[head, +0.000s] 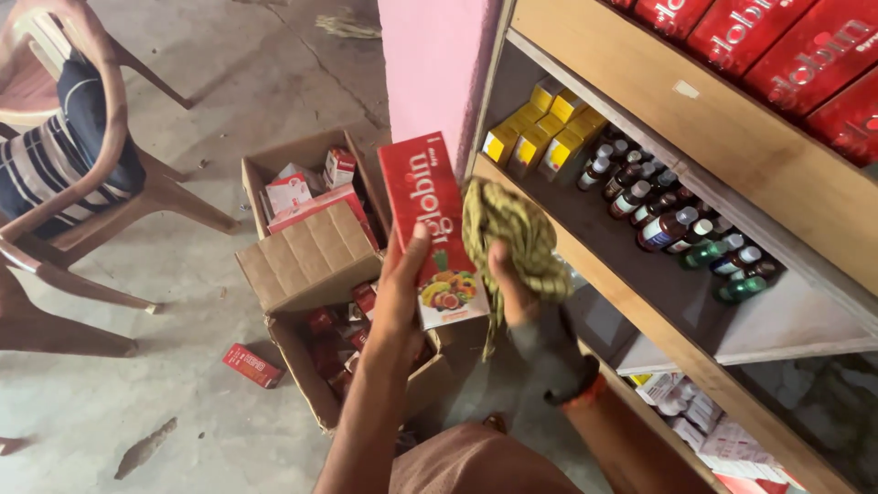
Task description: Organizing and stocking medicine boxes from a shipping carton onto pharmacy storage shelves.
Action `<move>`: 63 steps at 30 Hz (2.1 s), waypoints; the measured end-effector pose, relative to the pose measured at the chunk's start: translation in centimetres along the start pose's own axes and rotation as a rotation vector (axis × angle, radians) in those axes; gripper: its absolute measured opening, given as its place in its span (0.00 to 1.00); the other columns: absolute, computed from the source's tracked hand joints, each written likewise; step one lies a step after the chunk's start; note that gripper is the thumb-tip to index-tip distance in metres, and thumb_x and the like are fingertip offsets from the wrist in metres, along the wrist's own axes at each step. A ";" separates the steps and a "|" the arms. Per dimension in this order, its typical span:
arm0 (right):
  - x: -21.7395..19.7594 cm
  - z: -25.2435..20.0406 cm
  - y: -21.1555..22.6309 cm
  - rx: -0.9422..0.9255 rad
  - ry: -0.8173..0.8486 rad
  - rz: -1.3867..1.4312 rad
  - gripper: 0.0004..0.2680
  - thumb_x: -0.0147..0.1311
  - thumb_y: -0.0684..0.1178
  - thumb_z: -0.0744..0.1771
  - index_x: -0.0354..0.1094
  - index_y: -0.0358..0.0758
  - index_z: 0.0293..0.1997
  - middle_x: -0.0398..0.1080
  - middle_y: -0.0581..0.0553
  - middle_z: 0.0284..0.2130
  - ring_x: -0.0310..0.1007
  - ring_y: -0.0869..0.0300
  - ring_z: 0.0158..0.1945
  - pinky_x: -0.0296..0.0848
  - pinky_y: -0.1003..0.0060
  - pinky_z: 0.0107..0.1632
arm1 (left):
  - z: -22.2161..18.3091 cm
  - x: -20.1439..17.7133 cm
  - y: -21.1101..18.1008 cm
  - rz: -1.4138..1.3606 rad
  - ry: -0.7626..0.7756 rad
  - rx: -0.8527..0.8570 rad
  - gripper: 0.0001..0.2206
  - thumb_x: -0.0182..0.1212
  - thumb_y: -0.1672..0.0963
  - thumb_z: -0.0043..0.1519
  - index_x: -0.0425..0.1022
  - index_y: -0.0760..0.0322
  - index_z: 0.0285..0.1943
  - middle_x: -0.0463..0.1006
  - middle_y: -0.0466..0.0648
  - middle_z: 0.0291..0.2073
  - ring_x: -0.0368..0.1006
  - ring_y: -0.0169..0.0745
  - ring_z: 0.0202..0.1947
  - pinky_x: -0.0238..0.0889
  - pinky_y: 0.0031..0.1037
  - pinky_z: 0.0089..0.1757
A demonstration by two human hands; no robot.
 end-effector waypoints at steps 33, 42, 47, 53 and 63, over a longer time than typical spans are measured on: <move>-0.9 2.7 19.6 0.046 -0.267 0.416 0.27 0.59 0.61 0.66 0.61 0.31 0.69 0.67 0.44 0.62 0.67 0.59 0.62 0.69 0.62 0.63 | 1.8 -0.7 3.8 0.325 -0.037 -0.178 0.28 0.49 0.42 0.65 0.73 0.66 0.62 0.82 0.50 0.48 0.78 0.36 0.45 0.72 0.30 0.47; -5.2 2.2 23.9 -0.139 -0.313 0.136 0.11 0.61 0.48 0.68 0.73 0.38 0.54 0.76 0.45 0.51 0.74 0.58 0.53 0.74 0.60 0.58 | 3.5 4.6 2.7 0.422 0.167 0.137 0.28 0.72 0.52 0.57 0.68 0.74 0.61 0.80 0.55 0.48 0.77 0.40 0.45 0.74 0.31 0.47; -14.2 2.6 19.4 -0.399 -0.376 -0.543 0.10 0.54 0.45 0.71 0.71 0.41 0.58 0.73 0.45 0.56 0.70 0.57 0.61 0.67 0.60 0.64 | 4.5 11.5 2.7 0.551 0.257 0.069 0.26 0.72 0.54 0.58 0.66 0.72 0.59 0.78 0.51 0.41 0.75 0.36 0.37 0.72 0.28 0.39; -21.2 -3.0 29.5 -0.404 -0.528 -0.832 0.16 0.44 0.37 0.71 0.63 0.39 0.69 0.66 0.39 0.66 0.64 0.52 0.71 0.61 0.60 0.70 | 4.3 21.6 2.8 0.465 0.648 0.129 0.31 0.67 0.56 0.62 0.57 0.67 0.73 0.77 0.51 0.44 0.73 0.35 0.35 0.70 0.27 0.35; -30.8 -8.2 33.6 -0.260 -0.925 -0.787 0.14 0.41 0.43 0.73 0.62 0.35 0.68 0.69 0.36 0.61 0.67 0.49 0.63 0.67 0.59 0.62 | 3.0 34.7 6.3 0.249 1.186 0.364 0.52 0.76 0.63 0.56 0.37 0.65 0.84 0.68 0.52 0.68 0.68 0.42 0.67 0.70 0.36 0.63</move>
Point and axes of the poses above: each hand's wrist, its own z-axis towards the middle knuckle, its own x-axis out of the palm, y = z × x, the point moved 2 cm from there along z, towards the middle knuckle
